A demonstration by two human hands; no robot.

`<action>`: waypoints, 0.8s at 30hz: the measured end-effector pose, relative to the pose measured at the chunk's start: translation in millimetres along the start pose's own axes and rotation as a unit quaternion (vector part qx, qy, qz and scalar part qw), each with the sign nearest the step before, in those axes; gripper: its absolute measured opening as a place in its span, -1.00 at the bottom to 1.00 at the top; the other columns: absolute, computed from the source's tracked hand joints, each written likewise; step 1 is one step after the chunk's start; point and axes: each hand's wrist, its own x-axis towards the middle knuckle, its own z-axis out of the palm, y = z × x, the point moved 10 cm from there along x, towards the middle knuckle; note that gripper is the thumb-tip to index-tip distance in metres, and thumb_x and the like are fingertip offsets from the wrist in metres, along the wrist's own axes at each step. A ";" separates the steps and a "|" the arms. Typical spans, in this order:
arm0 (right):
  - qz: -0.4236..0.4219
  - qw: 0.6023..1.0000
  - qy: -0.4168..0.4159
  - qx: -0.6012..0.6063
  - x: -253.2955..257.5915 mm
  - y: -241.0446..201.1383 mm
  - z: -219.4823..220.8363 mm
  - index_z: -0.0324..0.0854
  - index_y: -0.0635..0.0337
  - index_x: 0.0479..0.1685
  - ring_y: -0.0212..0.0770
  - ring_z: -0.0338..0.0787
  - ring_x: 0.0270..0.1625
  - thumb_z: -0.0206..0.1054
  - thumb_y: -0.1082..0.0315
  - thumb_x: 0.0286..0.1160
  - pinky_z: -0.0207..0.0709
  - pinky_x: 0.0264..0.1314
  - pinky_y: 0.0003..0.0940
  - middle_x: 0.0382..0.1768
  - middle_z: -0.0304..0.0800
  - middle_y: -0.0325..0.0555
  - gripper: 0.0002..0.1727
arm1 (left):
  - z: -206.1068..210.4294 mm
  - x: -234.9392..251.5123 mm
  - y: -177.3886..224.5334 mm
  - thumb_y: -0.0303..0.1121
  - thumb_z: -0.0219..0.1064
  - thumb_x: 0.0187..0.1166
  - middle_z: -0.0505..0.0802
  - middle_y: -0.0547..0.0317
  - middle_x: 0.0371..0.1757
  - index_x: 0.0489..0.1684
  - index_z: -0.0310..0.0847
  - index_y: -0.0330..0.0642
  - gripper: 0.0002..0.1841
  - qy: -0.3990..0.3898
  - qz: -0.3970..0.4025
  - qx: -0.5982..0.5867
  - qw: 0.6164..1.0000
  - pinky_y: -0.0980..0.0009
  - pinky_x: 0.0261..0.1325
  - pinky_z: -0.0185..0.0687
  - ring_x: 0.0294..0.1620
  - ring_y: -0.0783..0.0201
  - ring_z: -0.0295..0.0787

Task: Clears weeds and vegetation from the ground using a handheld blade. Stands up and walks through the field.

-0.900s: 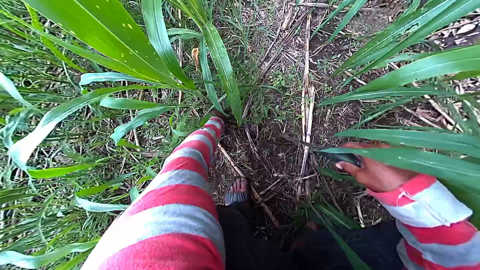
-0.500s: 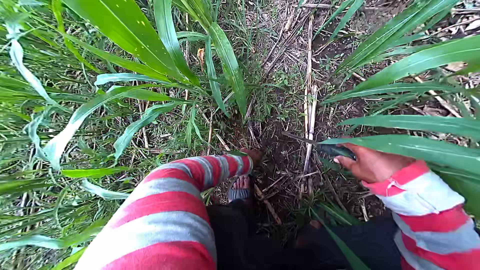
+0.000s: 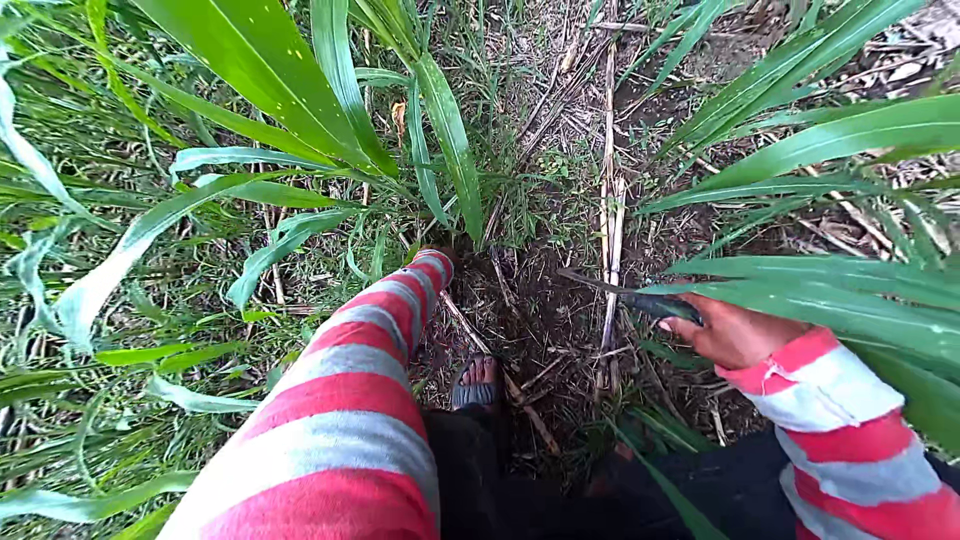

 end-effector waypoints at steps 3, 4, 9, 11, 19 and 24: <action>0.006 1.000 -0.001 -0.006 1.1 -0.8 -1.6 0.51 0.20 0.60 0.38 0.67 0.44 0.24 0.20 0.77 0.35 0.51 0.40 0.36 0.69 0.41 -0.50 | -4.1 -16.0 7.0 -0.35 0.14 0.82 0.75 -0.33 0.43 0.38 0.66 -0.34 -0.65 -0.014 0.037 0.052 0.998 -0.36 0.54 0.43 0.55 -0.33 0.61; 0.005 1.000 0.004 -0.011 1.2 -1.0 -3.0 0.53 0.19 0.58 0.38 0.68 0.44 0.26 0.20 0.76 0.35 0.51 0.41 0.35 0.70 0.41 -0.51 | -2.9 -20.6 7.9 -0.38 0.16 0.80 0.77 -0.34 0.39 0.37 0.67 -0.31 -0.67 -0.009 0.044 0.062 0.997 -0.39 0.46 0.49 0.50 -0.35 0.65; -0.014 1.000 0.012 -0.003 7.3 0.9 -8.9 0.56 0.23 0.54 0.39 0.70 0.39 0.29 0.24 0.73 0.38 0.47 0.41 0.31 0.72 0.41 -0.53 | 22.9 -57.7 41.3 -0.34 0.37 0.66 0.79 -0.36 0.34 0.45 0.63 -0.23 -0.59 -0.019 0.110 0.026 0.993 -0.46 0.34 0.54 0.40 -0.40 0.70; -0.023 1.000 0.005 0.013 11.8 -3.0 -11.3 0.53 0.26 0.54 0.37 0.70 0.39 0.31 0.29 0.72 0.39 0.47 0.38 0.32 0.71 0.41 -0.53 | 43.1 -78.4 70.4 -0.35 0.36 0.64 0.77 -0.34 0.37 0.51 0.58 -0.23 -0.55 -0.042 0.142 0.006 0.989 -0.43 0.34 0.54 0.42 -0.37 0.70; -0.046 0.998 0.001 -0.046 14.6 -20.1 -17.1 0.54 0.15 0.58 0.40 0.73 0.33 0.35 0.28 0.68 0.42 0.42 0.43 0.27 0.75 0.39 -0.50 | 3.7 -15.3 -33.0 -0.16 0.26 0.75 0.63 -0.56 0.50 0.87 -0.11 -0.43 -0.17 0.067 -0.137 -0.192 0.969 -0.32 0.53 0.47 0.51 -0.45 0.61; -0.057 0.997 0.010 -0.051 8.3 -27.9 -10.3 0.52 0.23 0.59 0.42 0.74 0.33 0.32 0.32 0.69 0.43 0.41 0.45 0.27 0.75 0.42 -0.50 | -10.7 5.4 -32.8 -0.17 0.29 0.71 0.77 -0.41 0.38 0.26 0.71 -0.40 -0.57 0.056 -0.102 -0.187 0.975 -0.43 0.41 0.52 0.47 -0.38 0.67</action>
